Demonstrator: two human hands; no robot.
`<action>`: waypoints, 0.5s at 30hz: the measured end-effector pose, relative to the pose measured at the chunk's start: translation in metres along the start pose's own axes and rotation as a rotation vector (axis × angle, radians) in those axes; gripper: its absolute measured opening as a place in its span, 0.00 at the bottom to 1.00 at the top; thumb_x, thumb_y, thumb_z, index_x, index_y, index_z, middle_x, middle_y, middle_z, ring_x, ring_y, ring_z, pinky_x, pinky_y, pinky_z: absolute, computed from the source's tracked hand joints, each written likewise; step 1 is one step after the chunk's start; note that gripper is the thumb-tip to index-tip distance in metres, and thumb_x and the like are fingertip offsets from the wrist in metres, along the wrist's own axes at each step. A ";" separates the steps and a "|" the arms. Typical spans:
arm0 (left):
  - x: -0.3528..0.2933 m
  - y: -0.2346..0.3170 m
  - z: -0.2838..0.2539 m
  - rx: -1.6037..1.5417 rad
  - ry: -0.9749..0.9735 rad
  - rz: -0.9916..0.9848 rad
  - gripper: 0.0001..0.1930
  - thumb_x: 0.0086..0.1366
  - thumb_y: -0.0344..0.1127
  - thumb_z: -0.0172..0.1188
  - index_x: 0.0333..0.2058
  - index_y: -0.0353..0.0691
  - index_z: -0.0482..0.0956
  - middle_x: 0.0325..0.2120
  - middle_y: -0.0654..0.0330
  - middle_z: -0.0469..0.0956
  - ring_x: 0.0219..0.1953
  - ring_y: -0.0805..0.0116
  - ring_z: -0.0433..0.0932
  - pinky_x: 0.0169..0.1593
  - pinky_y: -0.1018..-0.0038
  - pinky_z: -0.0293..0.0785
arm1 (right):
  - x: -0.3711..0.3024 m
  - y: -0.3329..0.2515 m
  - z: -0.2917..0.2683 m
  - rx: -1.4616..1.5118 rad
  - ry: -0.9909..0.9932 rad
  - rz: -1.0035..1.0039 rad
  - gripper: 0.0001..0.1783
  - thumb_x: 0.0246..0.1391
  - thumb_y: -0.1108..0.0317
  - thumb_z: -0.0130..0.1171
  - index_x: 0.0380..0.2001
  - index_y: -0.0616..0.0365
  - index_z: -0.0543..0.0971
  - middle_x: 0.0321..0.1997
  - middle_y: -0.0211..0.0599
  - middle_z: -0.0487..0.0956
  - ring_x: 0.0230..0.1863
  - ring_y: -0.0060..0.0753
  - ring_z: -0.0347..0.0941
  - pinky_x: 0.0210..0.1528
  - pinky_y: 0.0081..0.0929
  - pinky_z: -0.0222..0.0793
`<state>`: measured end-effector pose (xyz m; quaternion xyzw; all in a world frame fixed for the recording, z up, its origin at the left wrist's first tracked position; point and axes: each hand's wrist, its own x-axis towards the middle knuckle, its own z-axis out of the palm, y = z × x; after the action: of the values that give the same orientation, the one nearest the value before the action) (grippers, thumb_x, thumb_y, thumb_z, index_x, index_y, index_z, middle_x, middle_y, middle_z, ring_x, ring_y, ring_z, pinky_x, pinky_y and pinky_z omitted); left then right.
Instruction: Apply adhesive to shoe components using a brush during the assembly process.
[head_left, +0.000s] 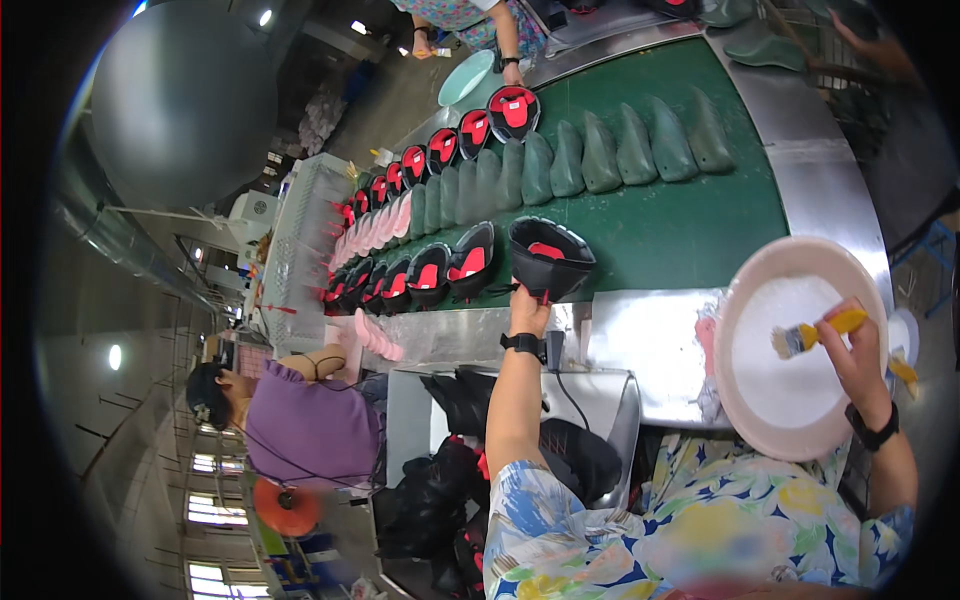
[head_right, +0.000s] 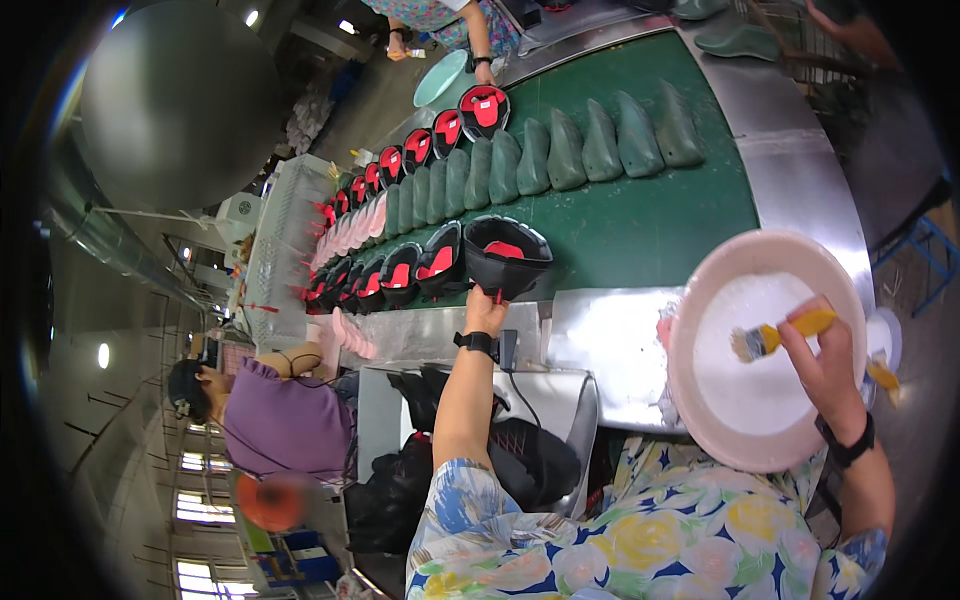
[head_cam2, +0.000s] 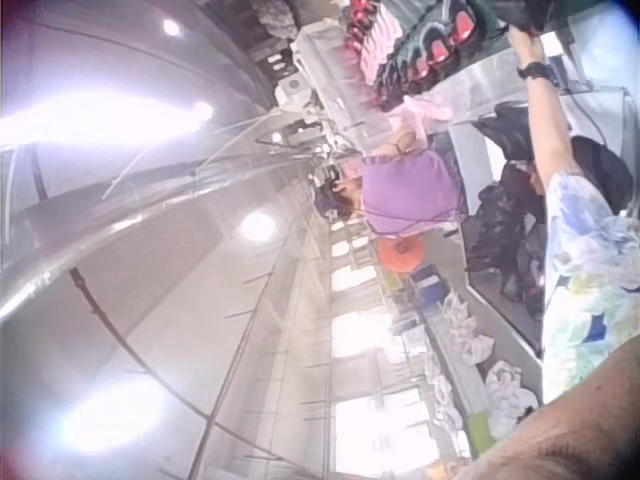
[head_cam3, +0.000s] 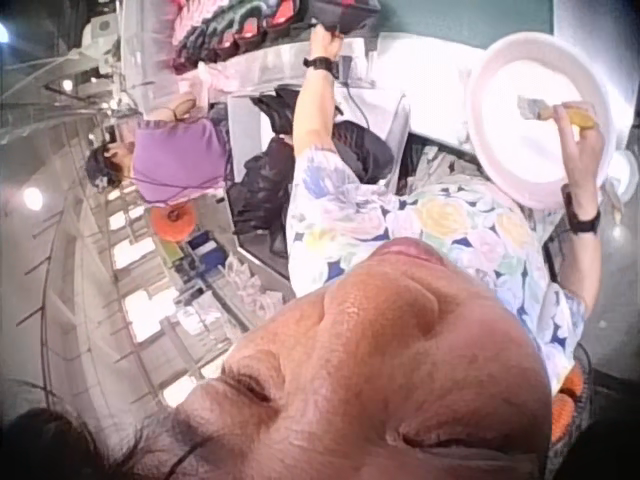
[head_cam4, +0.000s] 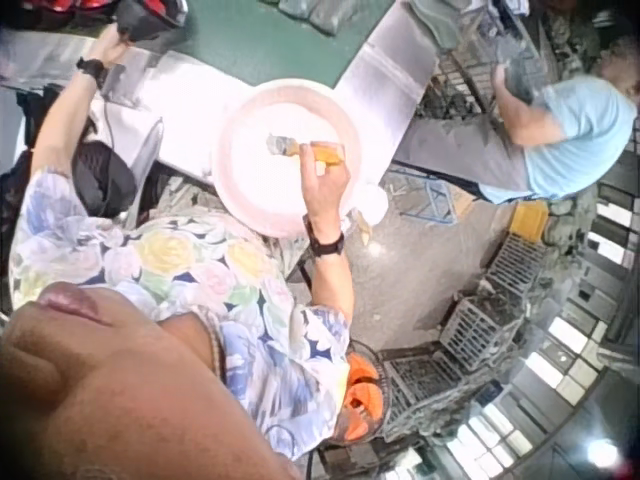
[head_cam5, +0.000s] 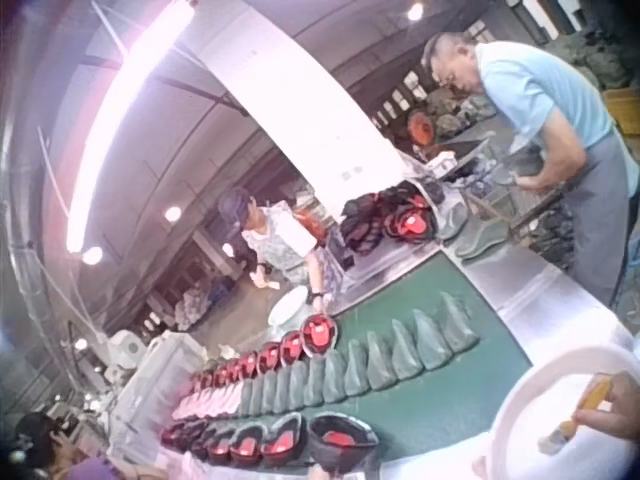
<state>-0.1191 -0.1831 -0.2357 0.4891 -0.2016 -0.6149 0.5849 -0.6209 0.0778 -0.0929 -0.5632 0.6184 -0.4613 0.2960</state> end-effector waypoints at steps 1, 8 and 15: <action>0.019 0.006 -0.016 0.001 -0.044 0.017 0.11 0.67 0.34 0.53 0.46 0.39 0.77 0.43 0.57 0.81 0.44 0.61 0.81 0.47 0.63 0.80 | -0.001 0.002 0.003 -0.012 -0.018 -0.014 0.05 0.56 0.73 0.59 0.33 0.62 0.74 0.31 0.36 0.76 0.33 0.28 0.75 0.39 0.24 0.68; 0.134 0.009 -0.074 -0.101 0.038 -0.056 0.15 0.69 0.34 0.50 0.52 0.41 0.76 0.47 0.54 0.81 0.47 0.60 0.81 0.50 0.61 0.80 | 0.004 0.013 0.030 0.024 -0.032 0.263 0.03 0.59 0.74 0.56 0.34 0.62 0.74 0.34 0.33 0.73 0.34 0.21 0.73 0.38 0.18 0.68; 0.132 0.058 -0.186 0.772 0.352 -0.020 0.06 0.53 0.20 0.50 0.29 0.32 0.74 0.28 0.52 0.70 0.31 0.59 0.71 0.41 0.57 0.71 | 0.008 0.015 0.029 -0.011 -0.129 0.310 0.04 0.61 0.72 0.56 0.36 0.60 0.73 0.36 0.32 0.73 0.36 0.20 0.73 0.40 0.18 0.70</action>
<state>0.0885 -0.2577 -0.3181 0.7717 -0.3095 -0.4070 0.3781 -0.6027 0.0619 -0.1165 -0.4913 0.6800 -0.3695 0.3995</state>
